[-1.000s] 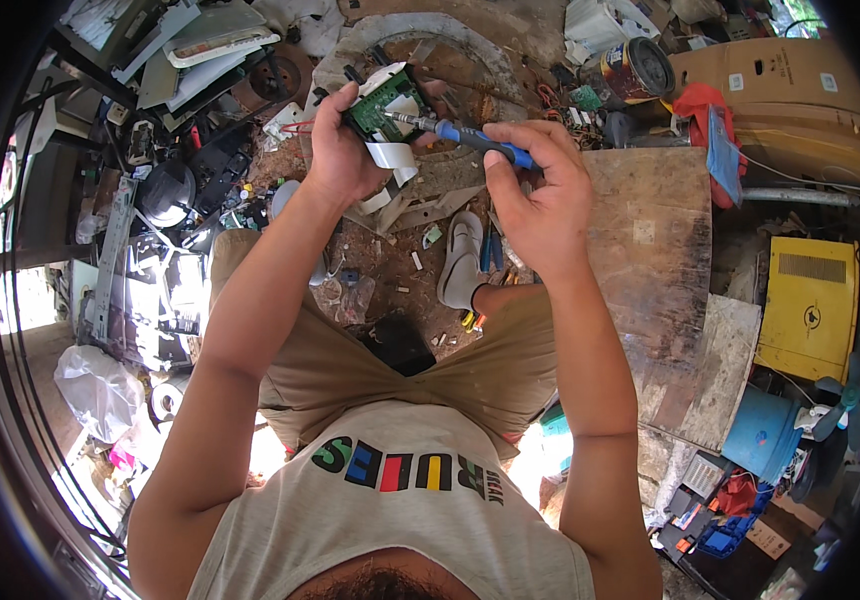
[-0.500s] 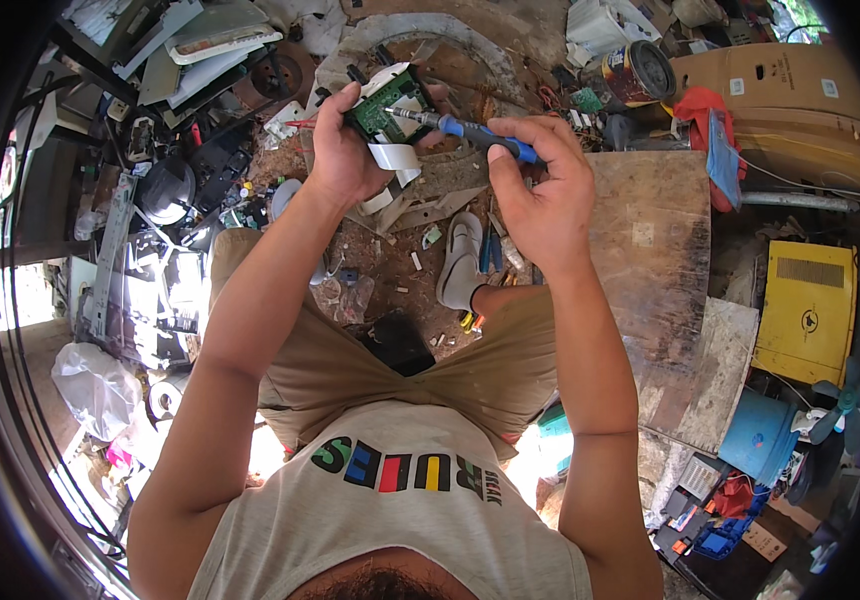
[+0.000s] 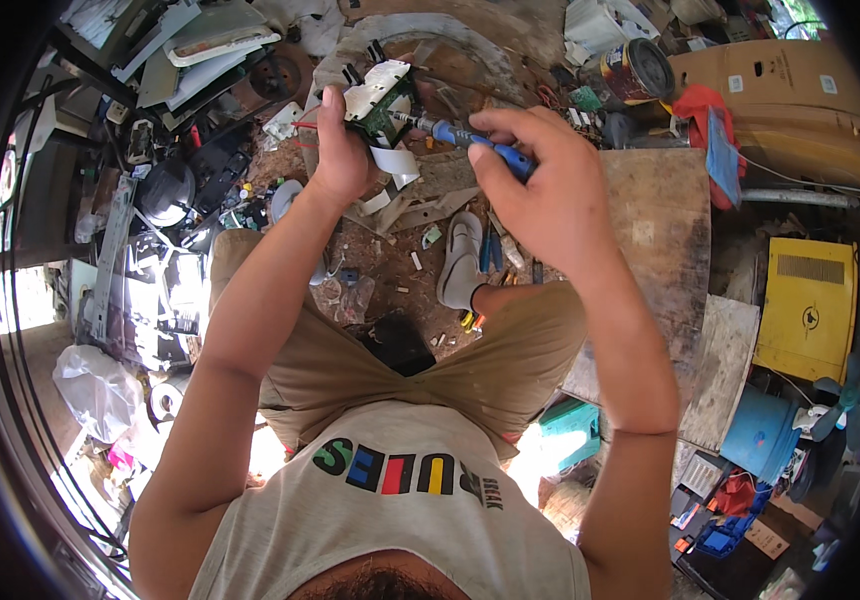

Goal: The person disassembles a mechanical printer component using a screwdriver, removing screws and detaching a circuit board and wiring by hand.

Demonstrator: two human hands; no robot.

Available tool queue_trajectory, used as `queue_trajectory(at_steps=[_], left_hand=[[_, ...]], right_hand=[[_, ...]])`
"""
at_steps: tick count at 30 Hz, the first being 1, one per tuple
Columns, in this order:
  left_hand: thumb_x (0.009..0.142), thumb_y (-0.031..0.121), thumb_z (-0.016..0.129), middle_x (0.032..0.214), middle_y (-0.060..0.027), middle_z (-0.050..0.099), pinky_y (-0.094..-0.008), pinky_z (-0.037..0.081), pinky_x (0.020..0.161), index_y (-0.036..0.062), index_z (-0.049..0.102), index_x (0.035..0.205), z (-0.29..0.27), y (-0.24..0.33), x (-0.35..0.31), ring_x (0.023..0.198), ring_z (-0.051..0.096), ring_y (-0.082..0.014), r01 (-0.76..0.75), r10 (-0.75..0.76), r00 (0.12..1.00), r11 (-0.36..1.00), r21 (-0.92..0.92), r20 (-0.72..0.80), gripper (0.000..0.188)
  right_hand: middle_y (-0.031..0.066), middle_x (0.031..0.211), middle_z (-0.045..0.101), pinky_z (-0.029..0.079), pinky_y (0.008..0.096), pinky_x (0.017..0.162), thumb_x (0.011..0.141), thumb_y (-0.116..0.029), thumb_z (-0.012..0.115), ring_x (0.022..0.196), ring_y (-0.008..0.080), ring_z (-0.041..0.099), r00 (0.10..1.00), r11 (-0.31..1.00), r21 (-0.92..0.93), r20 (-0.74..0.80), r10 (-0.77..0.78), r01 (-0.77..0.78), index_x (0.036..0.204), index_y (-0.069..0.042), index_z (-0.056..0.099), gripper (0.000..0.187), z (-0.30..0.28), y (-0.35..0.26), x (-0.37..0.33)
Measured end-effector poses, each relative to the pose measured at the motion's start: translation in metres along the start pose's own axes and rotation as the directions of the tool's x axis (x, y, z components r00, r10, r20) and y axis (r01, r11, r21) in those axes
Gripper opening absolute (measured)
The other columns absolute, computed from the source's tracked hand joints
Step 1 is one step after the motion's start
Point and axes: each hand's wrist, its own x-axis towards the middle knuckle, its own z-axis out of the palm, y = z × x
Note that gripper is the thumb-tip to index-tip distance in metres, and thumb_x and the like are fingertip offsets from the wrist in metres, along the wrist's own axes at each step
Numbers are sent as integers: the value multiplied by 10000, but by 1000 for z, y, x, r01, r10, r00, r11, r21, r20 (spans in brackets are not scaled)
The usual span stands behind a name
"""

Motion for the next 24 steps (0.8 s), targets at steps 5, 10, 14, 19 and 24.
queue_trajectory(at_steps=[5, 10, 14, 19, 24], left_hand=[[920, 743, 227, 1154, -73, 627, -309, 503, 768, 75, 478, 1378, 2, -2, -2, 940, 596, -182, -36, 39, 997, 998, 60, -62, 848], [915, 760, 194, 1104, -78, 640, -316, 517, 722, 74, 519, 1318, 0, -9, 2, 897, 608, -181, 2, 8, 995, 995, 98, -103, 860], [893, 790, 148, 1072, -110, 654, -369, 551, 751, 71, 548, 1250, 7, 2, -1, 963, 631, -229, 94, -98, 979, 995, -32, -177, 897], [943, 716, 184, 1096, -126, 643, -393, 555, 775, 66, 549, 1218, 14, 4, -1, 999, 626, -249, 106, -150, 978, 956, -274, -145, 794], [958, 458, 342, 1178, -135, 627, -493, 509, 910, 58, 545, 1249, 11, 9, -2, 1096, 595, -288, 133, -179, 970, 957, -260, -165, 534]], right_hand=[[33, 731, 606, 430, 254, 532, 937, -253, 608, 596, 102, 550, 665, 774, 50, 549, 506, -631, 1088, -43, 683, 269, -18, 3, 26], [10, 740, 584, 462, 312, 599, 915, -224, 590, 628, 137, 561, 813, 944, -329, 548, 198, -8, 1127, -43, 656, 287, -13, 15, 31], [21, 858, 590, 488, 340, 691, 773, -144, 637, 816, 186, 624, 751, 444, -612, 458, -476, 655, 1077, -112, 676, 308, -11, -1, 32], [86, 871, 637, 493, 369, 659, 817, -213, 701, 793, 240, 642, 936, 925, -157, -17, -352, 345, 1062, -111, 674, 267, -2, -6, 36], [113, 836, 655, 509, 393, 665, 847, -280, 702, 745, 320, 643, 954, 929, -369, 274, 124, -15, 1040, -78, 663, 282, -17, -30, 54]])
